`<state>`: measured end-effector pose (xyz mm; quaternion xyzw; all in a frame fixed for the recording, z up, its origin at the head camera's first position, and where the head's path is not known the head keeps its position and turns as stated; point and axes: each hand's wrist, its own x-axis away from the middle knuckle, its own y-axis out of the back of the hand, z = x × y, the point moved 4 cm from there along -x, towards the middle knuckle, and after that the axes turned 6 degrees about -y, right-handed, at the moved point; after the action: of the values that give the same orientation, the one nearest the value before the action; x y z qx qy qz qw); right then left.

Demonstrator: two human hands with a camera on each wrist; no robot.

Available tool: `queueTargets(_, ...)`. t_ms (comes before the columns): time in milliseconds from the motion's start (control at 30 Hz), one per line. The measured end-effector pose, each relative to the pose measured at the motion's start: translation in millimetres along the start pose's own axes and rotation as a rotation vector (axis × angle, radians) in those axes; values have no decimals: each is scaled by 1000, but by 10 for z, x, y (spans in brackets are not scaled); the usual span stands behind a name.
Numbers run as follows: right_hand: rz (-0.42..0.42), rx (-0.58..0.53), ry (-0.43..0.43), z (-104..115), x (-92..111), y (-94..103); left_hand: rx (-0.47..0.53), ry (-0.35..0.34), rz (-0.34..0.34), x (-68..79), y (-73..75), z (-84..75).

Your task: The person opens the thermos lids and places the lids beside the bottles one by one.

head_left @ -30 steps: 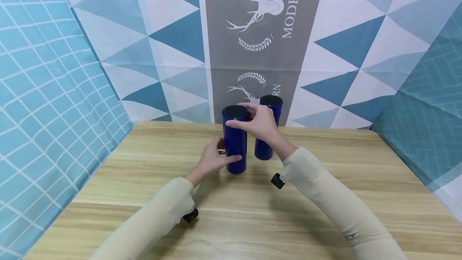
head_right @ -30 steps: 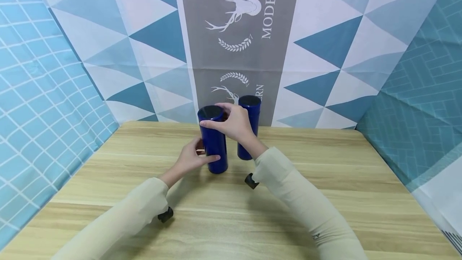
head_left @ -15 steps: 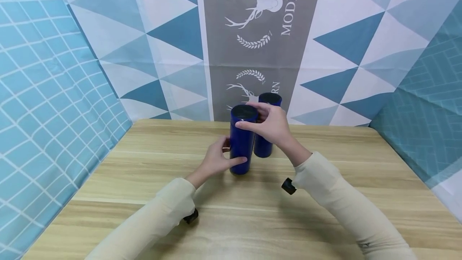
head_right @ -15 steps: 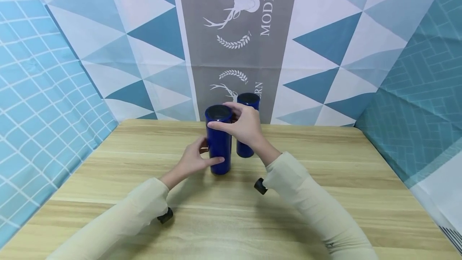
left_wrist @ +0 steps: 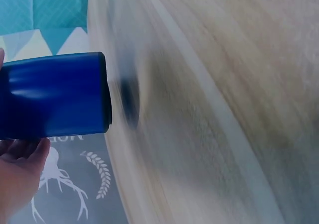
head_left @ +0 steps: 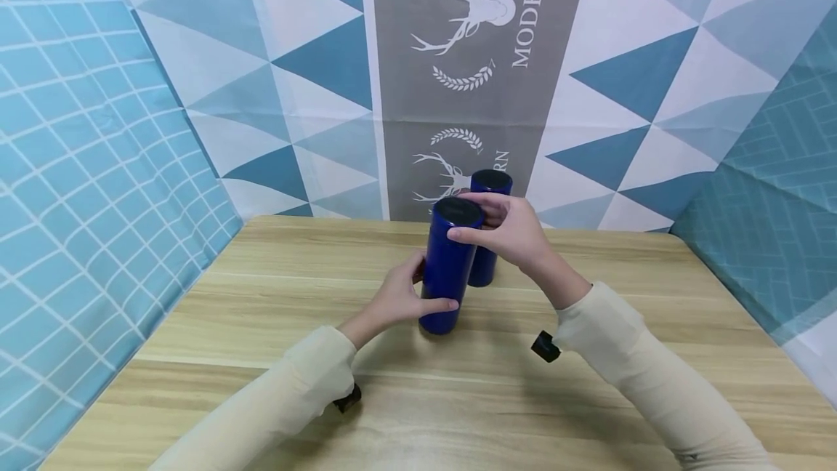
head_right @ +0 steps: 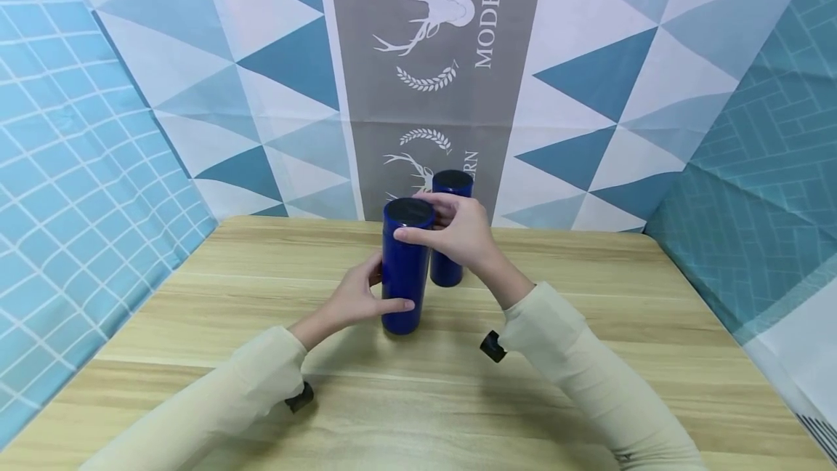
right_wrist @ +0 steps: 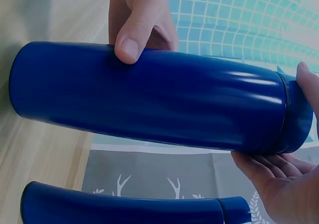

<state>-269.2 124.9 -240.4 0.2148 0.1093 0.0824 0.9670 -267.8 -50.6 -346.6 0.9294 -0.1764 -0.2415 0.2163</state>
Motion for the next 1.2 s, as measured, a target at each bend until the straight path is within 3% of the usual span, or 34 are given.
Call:
queueTargets(267,45,-13,-6,-9,107,18,34,1,76,66,-84,-69)
queueTargets(667,114,-75,42,-39,254,-9,114,32,100,136,-185,-90)
queueTargets(1200,132,-62,45,-65,364,-19,90,38,102,235,-214,-147)
